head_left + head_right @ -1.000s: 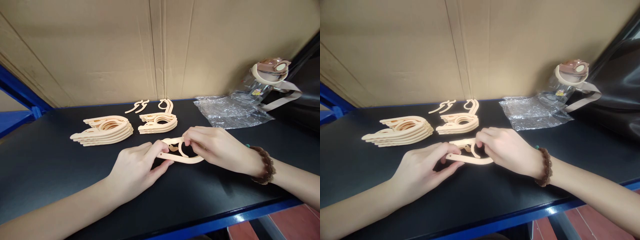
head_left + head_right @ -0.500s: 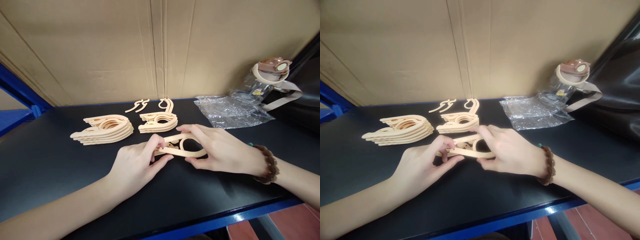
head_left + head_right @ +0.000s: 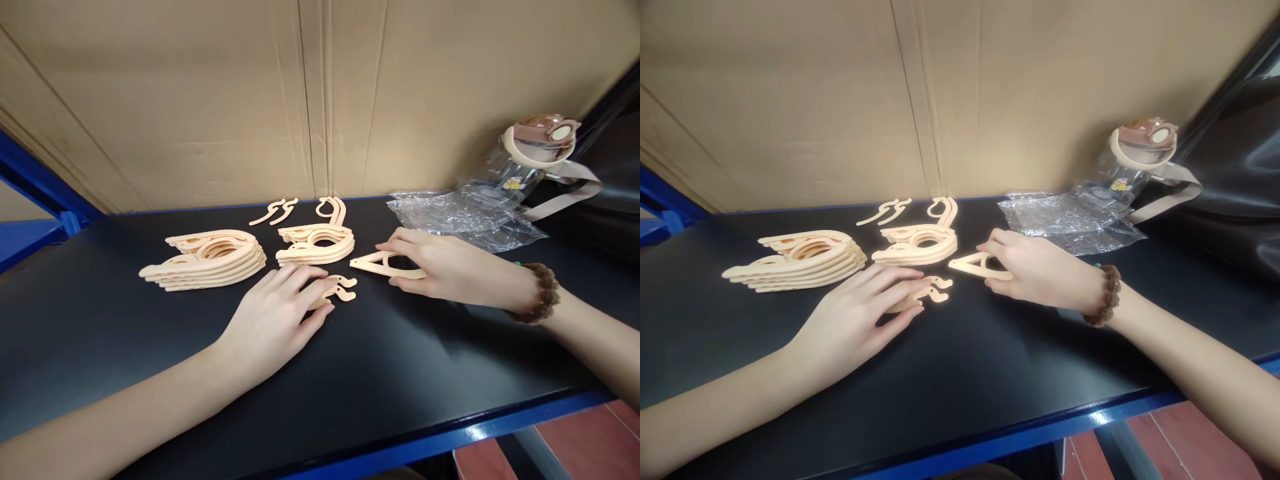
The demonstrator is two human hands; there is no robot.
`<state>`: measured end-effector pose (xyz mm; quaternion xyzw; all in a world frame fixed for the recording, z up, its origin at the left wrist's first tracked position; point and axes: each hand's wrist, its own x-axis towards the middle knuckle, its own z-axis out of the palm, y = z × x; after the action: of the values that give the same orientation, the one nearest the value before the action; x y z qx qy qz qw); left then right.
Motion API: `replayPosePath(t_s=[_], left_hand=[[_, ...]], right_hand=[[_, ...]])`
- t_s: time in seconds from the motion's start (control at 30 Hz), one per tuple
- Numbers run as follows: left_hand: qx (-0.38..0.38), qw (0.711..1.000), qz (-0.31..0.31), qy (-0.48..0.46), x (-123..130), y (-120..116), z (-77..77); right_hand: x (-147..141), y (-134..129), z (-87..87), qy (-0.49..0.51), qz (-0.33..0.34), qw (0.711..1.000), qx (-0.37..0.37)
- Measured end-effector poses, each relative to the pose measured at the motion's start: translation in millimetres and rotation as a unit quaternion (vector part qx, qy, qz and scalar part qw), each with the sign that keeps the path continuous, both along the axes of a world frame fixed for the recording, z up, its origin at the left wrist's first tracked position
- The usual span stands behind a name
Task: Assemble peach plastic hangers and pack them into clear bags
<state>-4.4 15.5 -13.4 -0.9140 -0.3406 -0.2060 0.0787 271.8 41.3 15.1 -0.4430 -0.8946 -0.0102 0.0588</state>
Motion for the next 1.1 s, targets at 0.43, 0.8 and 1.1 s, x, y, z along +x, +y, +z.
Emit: replayPosePath(t_s=[0.43, 0.8, 1.1], left_hand=[[0.069, 0.997, -0.024, 0.032, 2.2, 1.7, 1.7], [0.078, 0.995, -0.022, 0.054, 1.2, 4.2, 0.8], [0.067, 0.997, -0.034, 0.004, 3.4, 1.6, 3.6]], right_hand=[[-3.9, -4.9, -4.1, -0.020, 0.020, 0.999, 0.017], [-12.9, -4.4, -5.6, 0.012, 0.089, 0.992, 0.090], [-13.7, -5.7, -7.9, 0.024, 0.088, 0.994, 0.065]])
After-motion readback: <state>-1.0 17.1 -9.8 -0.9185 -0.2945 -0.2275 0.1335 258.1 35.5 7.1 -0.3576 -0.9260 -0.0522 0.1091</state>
